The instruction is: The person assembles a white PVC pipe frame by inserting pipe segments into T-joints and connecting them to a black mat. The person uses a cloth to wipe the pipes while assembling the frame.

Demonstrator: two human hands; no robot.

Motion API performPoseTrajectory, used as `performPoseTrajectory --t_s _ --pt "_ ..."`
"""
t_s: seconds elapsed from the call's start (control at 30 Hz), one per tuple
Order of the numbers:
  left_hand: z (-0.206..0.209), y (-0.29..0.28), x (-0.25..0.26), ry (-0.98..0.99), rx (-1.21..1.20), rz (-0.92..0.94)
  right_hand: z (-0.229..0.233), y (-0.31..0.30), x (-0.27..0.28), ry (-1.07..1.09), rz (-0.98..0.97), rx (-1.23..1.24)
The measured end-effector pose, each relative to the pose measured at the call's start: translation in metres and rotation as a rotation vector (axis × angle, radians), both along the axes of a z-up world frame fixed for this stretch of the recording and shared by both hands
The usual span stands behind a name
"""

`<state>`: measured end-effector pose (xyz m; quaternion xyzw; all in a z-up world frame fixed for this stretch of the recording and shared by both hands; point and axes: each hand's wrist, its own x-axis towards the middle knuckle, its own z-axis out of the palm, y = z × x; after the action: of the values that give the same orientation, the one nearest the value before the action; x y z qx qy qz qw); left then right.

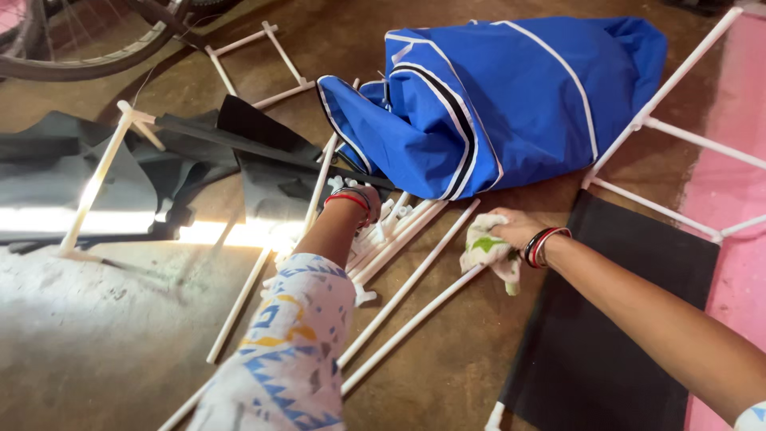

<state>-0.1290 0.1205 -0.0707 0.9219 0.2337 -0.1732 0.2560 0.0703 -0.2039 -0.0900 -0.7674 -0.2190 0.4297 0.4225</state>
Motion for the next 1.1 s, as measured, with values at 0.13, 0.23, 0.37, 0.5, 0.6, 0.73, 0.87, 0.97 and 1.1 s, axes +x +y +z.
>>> performPoseTrajectory --t_s 0.13,0.23,0.37,0.5,0.6,0.73,0.87,0.97,1.1 --pt "-0.031 0.028 -0.009 -0.061 -0.199 -0.041 0.034 0.025 -0.052 -0.1 0.07 -0.129" --pt "-0.062 0.017 -0.021 0.012 -0.004 -0.211 0.05 0.034 -0.082 -0.115 0.055 -0.145" --pt "-0.087 0.016 -0.043 0.005 0.112 -0.322 0.06 0.034 -0.116 -0.105 0.001 -0.191" --pt "-0.08 0.041 -0.042 -0.037 0.081 -0.402 0.069 0.037 -0.138 -0.035 -0.134 -0.219" --pt "-0.065 0.06 -0.036 -0.107 0.006 -0.454 0.081 0.038 -0.158 -0.011 -0.225 -0.165" --pt "-0.021 0.073 -0.015 -0.363 -0.49 -0.224 0.129 0.055 -0.17 -0.195 -0.321 -0.106" --pt "0.036 0.02 0.003 -0.448 -1.23 0.005 0.189 0.071 -0.192 -0.575 -0.382 0.14" --pt "0.08 -0.054 0.01 -0.435 -1.523 -0.029 0.215 0.071 -0.218 -1.233 -0.107 0.329" --pt "0.134 -0.135 0.013 -0.441 -1.343 0.185 0.238 0.037 -0.226 -1.789 0.141 0.211"
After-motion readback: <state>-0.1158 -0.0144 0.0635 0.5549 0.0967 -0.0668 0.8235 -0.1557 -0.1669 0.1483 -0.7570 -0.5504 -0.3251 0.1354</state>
